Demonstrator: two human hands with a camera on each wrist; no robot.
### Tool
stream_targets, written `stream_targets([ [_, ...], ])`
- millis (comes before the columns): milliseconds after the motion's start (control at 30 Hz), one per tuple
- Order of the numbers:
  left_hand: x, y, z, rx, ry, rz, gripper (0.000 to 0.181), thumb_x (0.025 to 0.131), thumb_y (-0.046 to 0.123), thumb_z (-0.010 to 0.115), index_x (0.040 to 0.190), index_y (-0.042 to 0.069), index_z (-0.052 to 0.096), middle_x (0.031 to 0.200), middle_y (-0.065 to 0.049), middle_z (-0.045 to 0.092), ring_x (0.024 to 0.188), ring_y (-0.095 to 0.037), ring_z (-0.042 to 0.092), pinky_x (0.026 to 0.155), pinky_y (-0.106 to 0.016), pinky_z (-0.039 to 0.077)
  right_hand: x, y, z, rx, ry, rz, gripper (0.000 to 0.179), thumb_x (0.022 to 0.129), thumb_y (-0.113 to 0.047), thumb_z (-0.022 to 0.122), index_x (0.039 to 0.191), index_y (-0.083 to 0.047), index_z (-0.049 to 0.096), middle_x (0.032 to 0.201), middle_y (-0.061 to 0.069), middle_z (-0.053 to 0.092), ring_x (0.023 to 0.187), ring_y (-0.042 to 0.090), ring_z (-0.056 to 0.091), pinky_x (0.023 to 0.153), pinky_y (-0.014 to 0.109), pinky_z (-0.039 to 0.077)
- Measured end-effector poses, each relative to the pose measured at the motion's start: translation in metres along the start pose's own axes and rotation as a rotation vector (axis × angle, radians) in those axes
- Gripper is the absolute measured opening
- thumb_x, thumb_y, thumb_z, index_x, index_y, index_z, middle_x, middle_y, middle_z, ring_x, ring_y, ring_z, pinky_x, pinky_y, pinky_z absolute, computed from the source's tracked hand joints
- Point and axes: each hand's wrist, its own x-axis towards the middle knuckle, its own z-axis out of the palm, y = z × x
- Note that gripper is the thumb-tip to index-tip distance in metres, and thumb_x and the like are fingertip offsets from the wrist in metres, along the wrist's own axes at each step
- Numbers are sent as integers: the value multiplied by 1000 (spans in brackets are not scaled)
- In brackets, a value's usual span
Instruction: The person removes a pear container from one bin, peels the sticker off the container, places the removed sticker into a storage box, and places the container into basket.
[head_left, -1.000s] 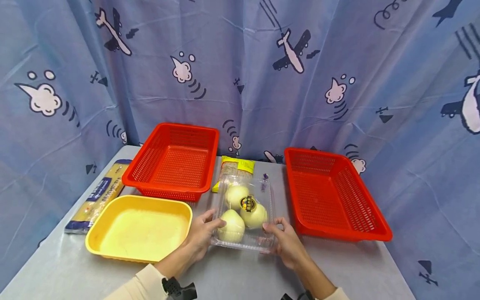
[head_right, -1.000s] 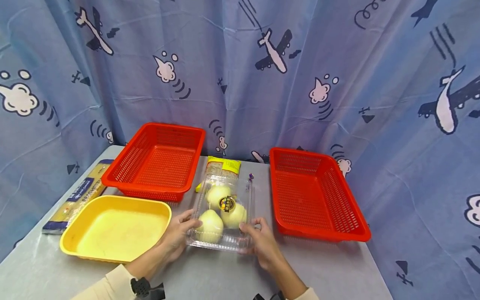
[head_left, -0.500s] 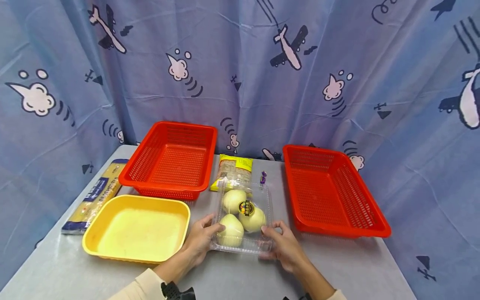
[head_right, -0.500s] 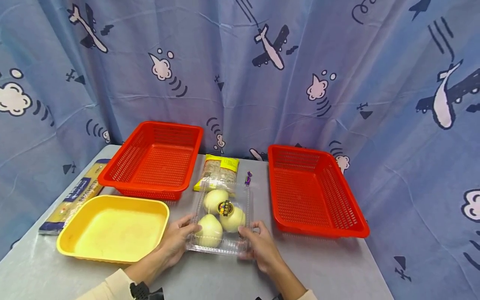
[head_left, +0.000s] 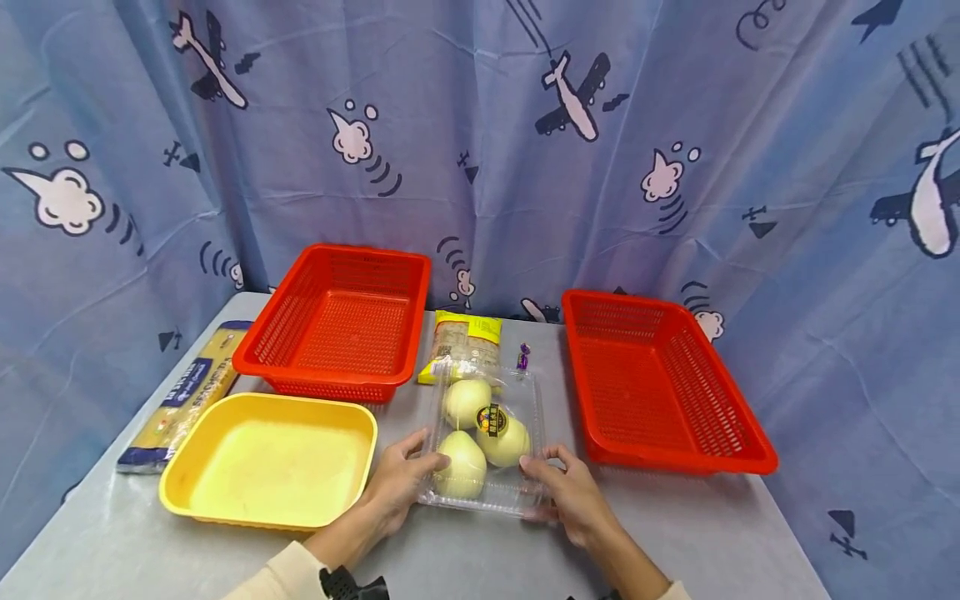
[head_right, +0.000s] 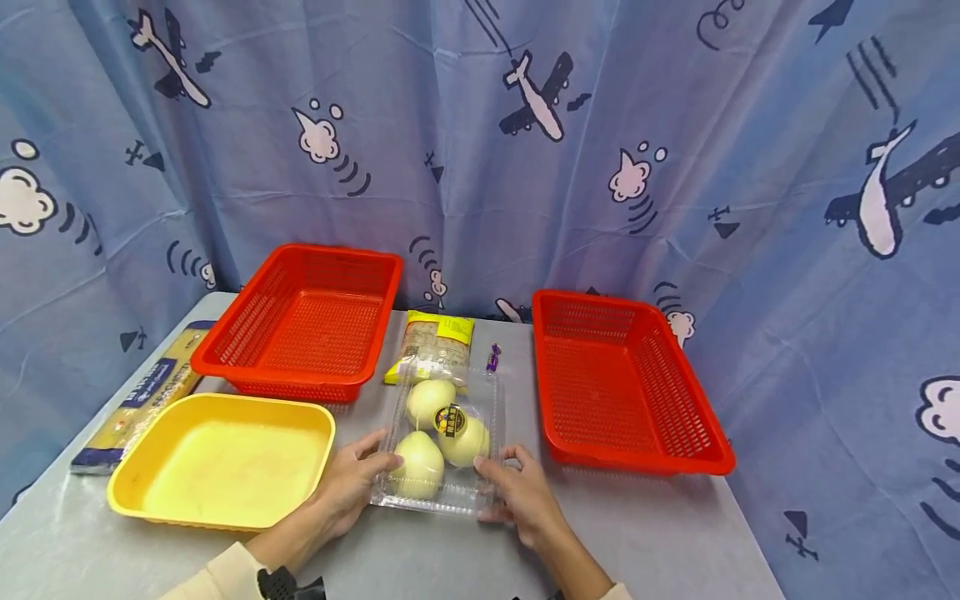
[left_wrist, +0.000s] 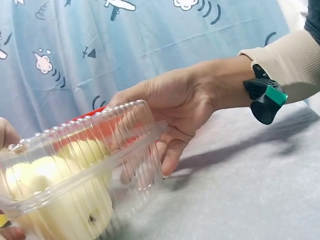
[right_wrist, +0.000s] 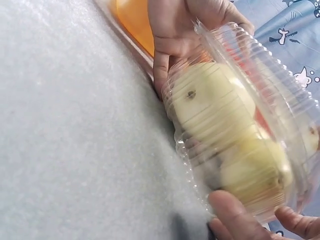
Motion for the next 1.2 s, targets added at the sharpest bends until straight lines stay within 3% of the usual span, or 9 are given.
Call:
stream_targets([
  [200,0,-1,0,72,18,25,78,74,7,71,143,-10,37,139,-32,34,127,-43,32,103,-53,32,-2,1,-1,-29,-3,-5,33,87,-15,70,103,-2,46,88,13,62,74,25,62,57,48,55],
  [433,-2,0,-2,111,-7,18,79,75,5,71,142,-12,34,135,-30,41,115,-35,42,88,-38,45,-2,0,0,-70,18,-20,34,84,-13,71,103,0,45,81,10,58,66,21,57,50,43,54],
  [633,-2,-2,-4,115,-21,35,79,74,4,70,142,-14,33,135,-31,41,114,-34,43,87,-36,45,-3,-2,0,-86,-12,-10,37,85,-16,71,105,-1,44,85,10,57,69,21,56,51,42,54],
  [767,-3,-3,-4,114,-14,43,79,73,3,70,141,-14,35,134,-31,42,115,-35,43,88,-37,45,-5,-4,-2,-116,-36,-6,37,86,-19,70,106,0,44,89,11,57,72,21,56,53,40,53],
  [900,-3,-3,-2,128,-6,52,77,73,2,70,141,-13,36,134,-33,42,118,-36,41,95,-43,40,-8,-9,-2,-186,-6,-18,44,86,-18,70,115,5,46,93,13,56,74,22,57,56,40,54],
  [1033,-4,-3,-1,138,4,46,77,73,3,70,140,-12,38,136,-33,41,119,-37,40,98,-47,37,-8,-18,-4,-267,57,-81,58,86,-13,69,132,8,42,103,19,59,86,29,62,63,44,55],
  [1200,-4,-3,-2,140,3,33,77,73,3,70,141,-12,37,137,-34,39,120,-37,39,98,-47,37,-10,-39,-5,-298,85,-146,59,87,-10,68,138,4,42,118,26,56,101,34,58,76,48,54],
])
